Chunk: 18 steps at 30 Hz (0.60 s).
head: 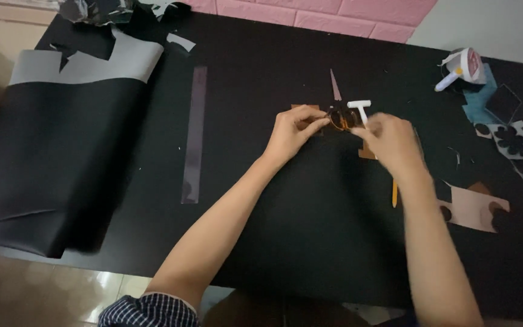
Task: The person uses a small white mallet and a punch tool to create holes in various small pieces of brown leather on a black workbench.
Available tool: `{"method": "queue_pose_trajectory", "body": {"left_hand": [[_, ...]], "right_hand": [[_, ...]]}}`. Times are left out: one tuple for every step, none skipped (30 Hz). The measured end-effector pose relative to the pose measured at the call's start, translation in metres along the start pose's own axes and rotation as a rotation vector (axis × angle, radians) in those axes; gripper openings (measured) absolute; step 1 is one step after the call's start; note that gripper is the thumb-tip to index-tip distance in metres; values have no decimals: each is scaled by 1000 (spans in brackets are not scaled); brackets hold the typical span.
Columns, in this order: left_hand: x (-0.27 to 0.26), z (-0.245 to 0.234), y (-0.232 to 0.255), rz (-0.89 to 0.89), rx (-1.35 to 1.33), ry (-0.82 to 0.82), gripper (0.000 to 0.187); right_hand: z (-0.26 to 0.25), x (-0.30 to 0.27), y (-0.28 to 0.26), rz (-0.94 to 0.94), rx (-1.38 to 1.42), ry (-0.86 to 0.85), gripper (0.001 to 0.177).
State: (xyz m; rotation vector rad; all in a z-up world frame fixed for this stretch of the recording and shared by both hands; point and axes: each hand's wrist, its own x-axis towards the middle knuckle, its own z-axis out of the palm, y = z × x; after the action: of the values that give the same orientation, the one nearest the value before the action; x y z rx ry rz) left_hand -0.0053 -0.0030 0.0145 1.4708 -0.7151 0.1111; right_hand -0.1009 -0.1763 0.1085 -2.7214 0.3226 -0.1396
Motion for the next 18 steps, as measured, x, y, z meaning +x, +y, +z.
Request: {"method": "queue_pose_trajectory", "body": {"left_hand": [[0,-2,-1,1,0,0,17],[1,-3,-1,-3,20,-16,17],[2,-4,-2,-6,40,-33,17],[2,-3,0,0,37,-33,17],[2,-3,1,-26,29,-54,17],[0,-5,3,-55,24,-71,16],[1,-4,2,-52,24,-66,16],[1,-4,2,-72,36,-70,16],[0,-4,1,-93,47,-75,17],[1,-4,-1,-92,51,-75,17],[3,-4,-4,-97,57,-84,17],[2,-3,-6,-106,59,-94,17],[-2,-2,-7,-111,60,-95,17],[0,-2,-9,-110,71,-95,17],[1,-2,-10,-109,82,-95,18],[1,-2,-11,-113,84,-93,18],[1,-2,-11,-109,80,-96,18],[2,-2,-12,-106,75,-102,18]], "right_hand": [[5,2,15,-1,0,1,37],[9,3,31,60,-66,-51,41],[12,5,47,122,-131,-102,46],[18,6,56,122,-134,-96,46],[24,7,65,133,-128,-67,39],[31,9,72,139,-121,-42,33],[23,4,64,134,-123,-40,33],[17,-1,55,176,-79,7,34],[11,-6,46,218,-34,55,36],[7,-7,47,215,-30,55,36],[3,-8,48,175,100,111,30],[-1,-11,49,138,229,162,25],[-8,-24,39,140,230,158,25],[-16,-32,27,56,288,193,23],[-24,-40,16,-28,344,227,21],[-21,-44,13,-28,346,223,21],[-18,-48,11,-124,271,209,19],[-15,-52,8,-217,198,195,20]]}}
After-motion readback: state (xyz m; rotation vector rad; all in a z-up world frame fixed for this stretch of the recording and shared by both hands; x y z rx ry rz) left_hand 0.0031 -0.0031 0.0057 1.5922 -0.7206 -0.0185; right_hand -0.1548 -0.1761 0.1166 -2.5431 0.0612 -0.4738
